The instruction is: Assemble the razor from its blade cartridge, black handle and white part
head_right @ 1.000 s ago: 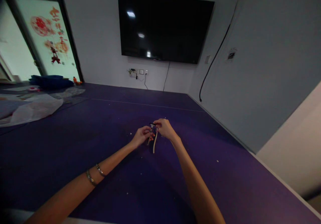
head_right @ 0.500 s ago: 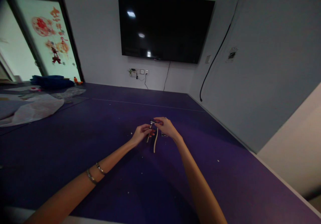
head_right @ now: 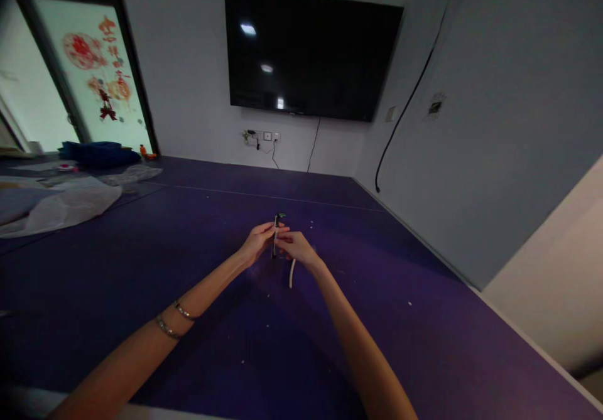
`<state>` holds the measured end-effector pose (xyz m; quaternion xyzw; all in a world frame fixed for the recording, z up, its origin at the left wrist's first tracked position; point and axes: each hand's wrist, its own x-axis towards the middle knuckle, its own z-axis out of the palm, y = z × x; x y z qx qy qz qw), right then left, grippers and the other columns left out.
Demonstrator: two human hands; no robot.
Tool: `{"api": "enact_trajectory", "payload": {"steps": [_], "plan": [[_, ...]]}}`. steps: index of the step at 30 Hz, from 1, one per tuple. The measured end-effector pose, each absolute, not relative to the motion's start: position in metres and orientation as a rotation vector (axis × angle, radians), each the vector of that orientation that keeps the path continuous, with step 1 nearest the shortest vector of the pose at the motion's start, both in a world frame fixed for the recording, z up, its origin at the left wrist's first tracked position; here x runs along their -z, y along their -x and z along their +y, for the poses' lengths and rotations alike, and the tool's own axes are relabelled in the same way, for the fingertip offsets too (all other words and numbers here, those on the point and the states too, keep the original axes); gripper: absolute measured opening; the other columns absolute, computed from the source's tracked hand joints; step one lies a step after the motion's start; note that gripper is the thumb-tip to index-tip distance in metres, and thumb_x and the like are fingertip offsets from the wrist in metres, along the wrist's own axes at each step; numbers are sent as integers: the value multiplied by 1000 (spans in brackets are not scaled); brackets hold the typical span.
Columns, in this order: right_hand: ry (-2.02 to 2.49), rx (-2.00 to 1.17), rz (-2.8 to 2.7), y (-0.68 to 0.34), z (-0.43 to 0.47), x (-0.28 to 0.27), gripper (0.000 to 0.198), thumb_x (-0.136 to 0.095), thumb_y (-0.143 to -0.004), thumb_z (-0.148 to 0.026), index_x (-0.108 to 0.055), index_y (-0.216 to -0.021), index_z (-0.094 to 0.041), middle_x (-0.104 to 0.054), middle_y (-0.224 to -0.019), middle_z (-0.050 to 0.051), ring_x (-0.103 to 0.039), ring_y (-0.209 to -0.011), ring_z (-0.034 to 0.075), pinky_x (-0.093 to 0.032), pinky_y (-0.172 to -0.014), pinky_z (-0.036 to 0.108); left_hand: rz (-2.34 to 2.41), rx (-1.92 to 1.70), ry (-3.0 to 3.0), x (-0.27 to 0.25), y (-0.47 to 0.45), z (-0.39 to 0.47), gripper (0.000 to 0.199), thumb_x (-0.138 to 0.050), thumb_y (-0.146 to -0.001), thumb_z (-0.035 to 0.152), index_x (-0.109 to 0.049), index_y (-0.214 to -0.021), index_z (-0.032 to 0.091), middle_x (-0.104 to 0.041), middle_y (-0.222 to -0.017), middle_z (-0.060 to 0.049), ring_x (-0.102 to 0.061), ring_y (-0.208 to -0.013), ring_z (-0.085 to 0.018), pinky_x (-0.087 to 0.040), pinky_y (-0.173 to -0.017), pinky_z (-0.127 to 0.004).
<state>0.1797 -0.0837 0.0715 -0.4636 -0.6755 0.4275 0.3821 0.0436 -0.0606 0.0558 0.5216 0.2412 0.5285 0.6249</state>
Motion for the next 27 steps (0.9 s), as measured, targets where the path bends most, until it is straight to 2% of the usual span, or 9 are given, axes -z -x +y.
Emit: {"api": "enact_trajectory", "payload": {"steps": [5,8,11,14,17,22,27], "plan": [[1306,-1056,-1612,-179,-77,-62,24,-57,-73,-33,-67,-84,-13,-55,-59,-2,-46,-47,6,-35,-39,15,732,-1152,-1290,-48,-37,-47,28,-49,-82,30,-60,-98,10,-66,-100,-14,-63,-86,-20,-47,-80,-35],[1571,-859,-1648,-184,-68,-51,24,-57,-72,-32,-68,-73,-11,-51,-50,-2,-42,-40,6,-33,-39,16,1097,-1213,-1505,-40,-28,-30,27,-52,-80,23,-60,-103,10,-65,-103,-14,-60,-95,-20,-43,-86,-32],[1771,-605,-1758,-186,-62,-38,18,-59,-69,-27,-68,-66,-12,-54,-48,0,-52,-46,9,-34,-44,17,1410,-1197,-1770,-27,-21,-15,36,-57,-74,14,-56,-110,9,-61,-110,-16,-57,-102,-20,-40,-90,-29],[1883,-389,-1818,-182,-59,-27,14,-60,-66,-24,-68,-69,-12,-63,-58,5,-61,-60,14,-37,-50,18,1565,-1095,-1965,-12,-19,-6,38,-63,-71,18,-57,-108,11,-60,-111,-16,-55,-106,-23,-38,-92,-32],[1946,-270,-1859,-176,-59,-22,18,-61,-67,-23,-67,-79,-12,-68,-73,11,-64,-70,18,-41,-56,20,1549,-1056,-2092,1,-22,0,39,-67,-67,23,-59,-104,14,-61,-109,-15,-53,-107,-27,-36,-91,-35],[1990,-197,-1940,-168,-64,-25,23,-59,-70,-23,-64,-88,-11,-67,-89,16,-64,-83,23,-44,-66,25,1608,-849,-2225,5,-27,4,36,-66,-68,27,-59,-101,15,-63,-102,-14,-56,-99,-26,-38,-84,-32],[1983,-151,-2001,-163,-72,-28,23,-58,-71,-19,-63,-91,-10,-67,-92,18,-63,-88,24,-45,-71,27,1640,-792,-2239,0,-31,1,30,-63,-69,27,-61,-97,17,-64,-100,-11,-57,-97,-24,-38,-82,-30]]}}
